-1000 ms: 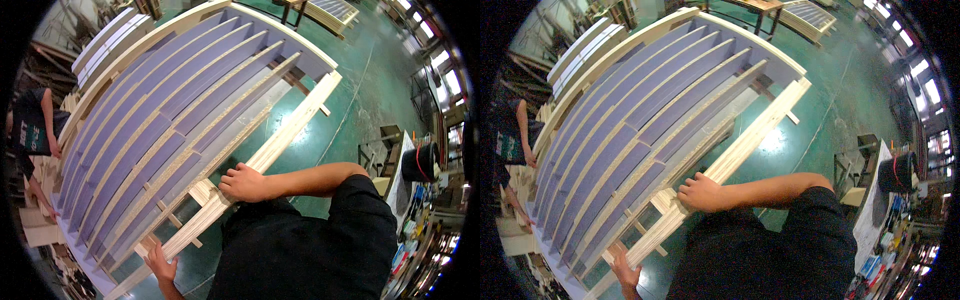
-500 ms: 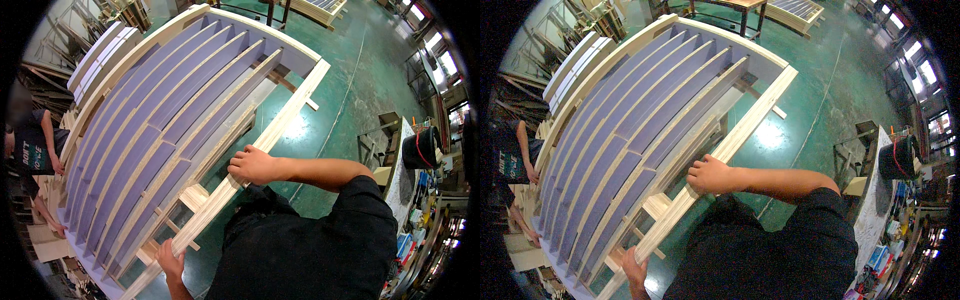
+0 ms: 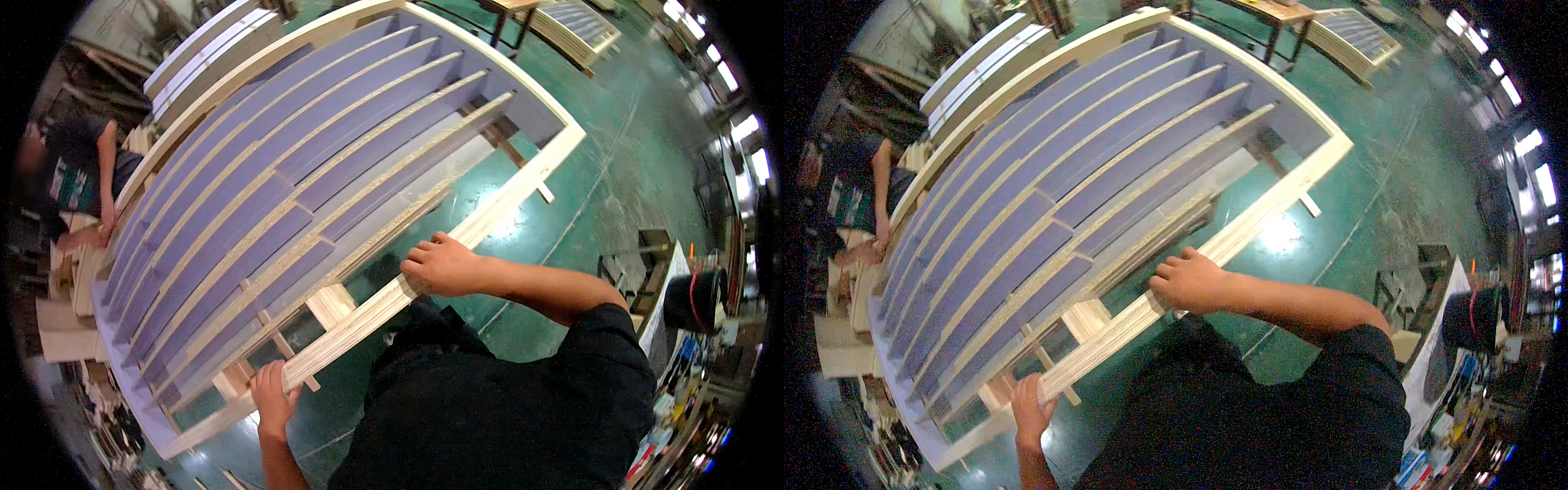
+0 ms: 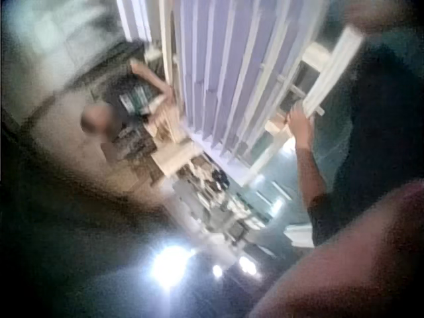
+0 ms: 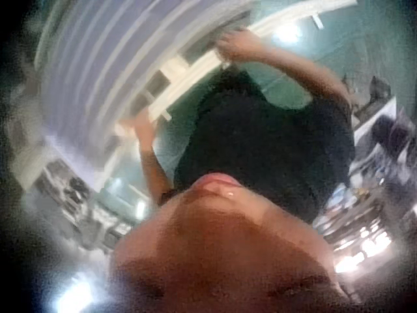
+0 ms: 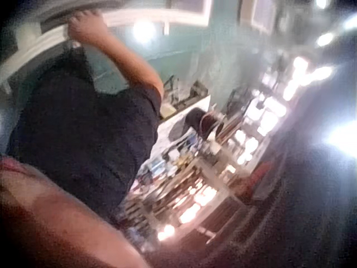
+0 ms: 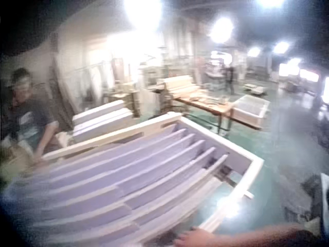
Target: The person assembles a wooden slatted structure by placing thin wooden strips into a frame and securing them with a pneumatic nail gun. The person repeatedly positions the strips and drives nails into the joints to fasten them to the frame.
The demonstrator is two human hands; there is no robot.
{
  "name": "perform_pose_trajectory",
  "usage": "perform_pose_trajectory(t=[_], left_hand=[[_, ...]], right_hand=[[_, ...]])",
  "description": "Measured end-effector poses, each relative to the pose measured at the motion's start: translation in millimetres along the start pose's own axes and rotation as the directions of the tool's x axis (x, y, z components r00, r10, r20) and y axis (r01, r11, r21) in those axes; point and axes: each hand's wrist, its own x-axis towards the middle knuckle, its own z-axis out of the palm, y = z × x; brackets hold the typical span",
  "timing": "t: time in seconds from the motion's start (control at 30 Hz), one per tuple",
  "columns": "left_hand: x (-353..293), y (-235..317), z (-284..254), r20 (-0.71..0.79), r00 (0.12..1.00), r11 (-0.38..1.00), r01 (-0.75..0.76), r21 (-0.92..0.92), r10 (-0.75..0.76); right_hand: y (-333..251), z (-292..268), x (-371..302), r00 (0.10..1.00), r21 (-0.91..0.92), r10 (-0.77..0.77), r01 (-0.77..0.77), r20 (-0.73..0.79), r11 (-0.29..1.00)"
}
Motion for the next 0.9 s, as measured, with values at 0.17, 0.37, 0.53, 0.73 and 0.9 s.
perform_pose_trajectory(t=[0.17,0.37,0.53,0.73,0.9], left_hand=[[-1,-2,-7,0.171,0.981,0.996,0.09,-0.001,-0.088],[17,-22,2,0.198,0.975,0.995,-0.101,0.006,0.098],[5,-33,17,0.162,0.966,0.979,-0.2,-0.028,0.202],[20,-41,18,0.124,0.967,0.973,-0.213,-0.087,0.223],[60,-9,41,0.039,0.877,0.869,-0.468,-0.161,0.479]], right_hand=[[0,-4,2,1.0,-0.03,-0.018,0.018,0.02,0.999],[-19,-4,-10,0.992,-0.068,0.126,-0.124,0.026,0.99],[-55,7,-13,0.953,-0.223,0.299,-0.3,-0.041,0.927],[-148,62,-58,0.666,0.093,0.452,-0.501,-0.593,0.861],[-249,186,-135,0.444,0.496,0.792,-0.618,-0.42,0.609]])
